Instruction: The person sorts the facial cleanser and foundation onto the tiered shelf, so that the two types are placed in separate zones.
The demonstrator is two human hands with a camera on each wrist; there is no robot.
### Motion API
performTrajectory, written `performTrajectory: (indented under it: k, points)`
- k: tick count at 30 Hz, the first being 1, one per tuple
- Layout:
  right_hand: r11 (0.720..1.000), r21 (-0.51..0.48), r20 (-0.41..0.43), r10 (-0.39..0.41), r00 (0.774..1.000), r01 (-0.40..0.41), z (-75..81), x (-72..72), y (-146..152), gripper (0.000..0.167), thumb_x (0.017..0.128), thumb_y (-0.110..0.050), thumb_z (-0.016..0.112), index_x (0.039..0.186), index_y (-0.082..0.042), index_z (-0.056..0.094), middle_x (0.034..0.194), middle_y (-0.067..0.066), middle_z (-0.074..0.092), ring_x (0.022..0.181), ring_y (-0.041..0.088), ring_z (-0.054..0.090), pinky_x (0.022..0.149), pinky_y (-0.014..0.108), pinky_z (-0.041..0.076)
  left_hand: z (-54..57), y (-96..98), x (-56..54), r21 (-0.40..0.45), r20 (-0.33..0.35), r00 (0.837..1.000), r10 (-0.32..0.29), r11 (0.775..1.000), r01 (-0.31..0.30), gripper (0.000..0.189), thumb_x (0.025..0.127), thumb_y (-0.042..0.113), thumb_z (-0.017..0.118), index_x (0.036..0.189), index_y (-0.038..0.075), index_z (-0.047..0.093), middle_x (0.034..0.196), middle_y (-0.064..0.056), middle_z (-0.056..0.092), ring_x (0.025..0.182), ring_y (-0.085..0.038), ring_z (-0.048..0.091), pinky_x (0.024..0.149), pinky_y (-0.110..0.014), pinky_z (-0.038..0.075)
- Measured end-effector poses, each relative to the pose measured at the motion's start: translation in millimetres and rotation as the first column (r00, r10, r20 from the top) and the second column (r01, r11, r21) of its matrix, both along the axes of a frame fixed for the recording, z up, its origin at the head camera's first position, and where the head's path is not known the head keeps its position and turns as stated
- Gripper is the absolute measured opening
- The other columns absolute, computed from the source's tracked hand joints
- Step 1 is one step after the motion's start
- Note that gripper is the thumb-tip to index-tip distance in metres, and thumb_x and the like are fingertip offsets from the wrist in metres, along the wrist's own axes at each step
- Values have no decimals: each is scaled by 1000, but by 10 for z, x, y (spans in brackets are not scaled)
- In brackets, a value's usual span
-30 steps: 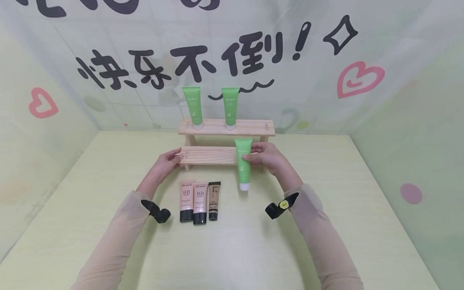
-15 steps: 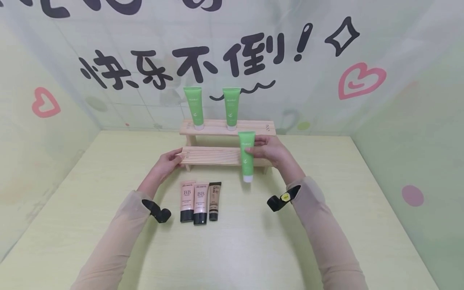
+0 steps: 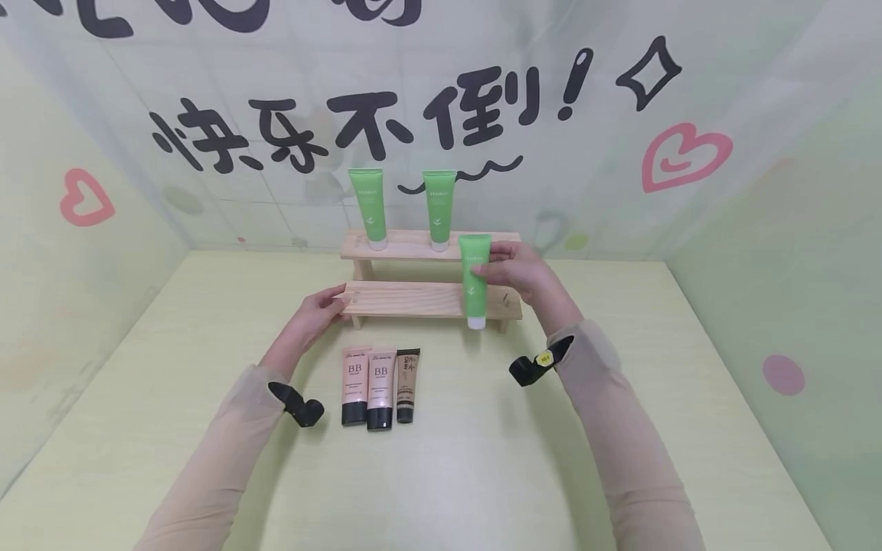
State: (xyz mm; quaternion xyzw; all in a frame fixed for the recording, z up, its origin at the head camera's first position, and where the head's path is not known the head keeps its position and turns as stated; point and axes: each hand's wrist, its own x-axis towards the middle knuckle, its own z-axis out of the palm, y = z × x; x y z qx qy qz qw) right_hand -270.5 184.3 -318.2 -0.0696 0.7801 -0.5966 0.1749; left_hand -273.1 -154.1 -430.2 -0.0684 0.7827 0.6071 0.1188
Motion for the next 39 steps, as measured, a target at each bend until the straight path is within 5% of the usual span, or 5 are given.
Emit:
performTrajectory:
  k: [9,25,39]
  points:
    - [995,-56,9,-79,997,80,180,-109,87,56,86,-4,61,133,9,35,88,-12,60,79,2,61,78,18,53,21,-1,4,2,14,1000,4,1000,-4,47,97,15,44,142,11,32,129,-19,49,83,-5,55,92,-27,50]
    - [985,-121,33,-123,992,126,427,-198,163,62,83,-5,64,136,7,32,83,-14,65,79,1,62,76,13,52,56,13,12,-3,36,999,11,1000,-11,47,97,14,43,142,12,32,128,-19,49,81,-5,54,94,-29,48]
    - [980,-168,-14,-111,994,107,595,-268,178,37,81,-1,66,116,-3,53,83,-11,66,77,3,63,76,14,52,4,1,-6,-2,23,1000,15,1000,-15,46,97,12,43,142,13,33,126,-19,48,96,-15,55,89,-23,50]
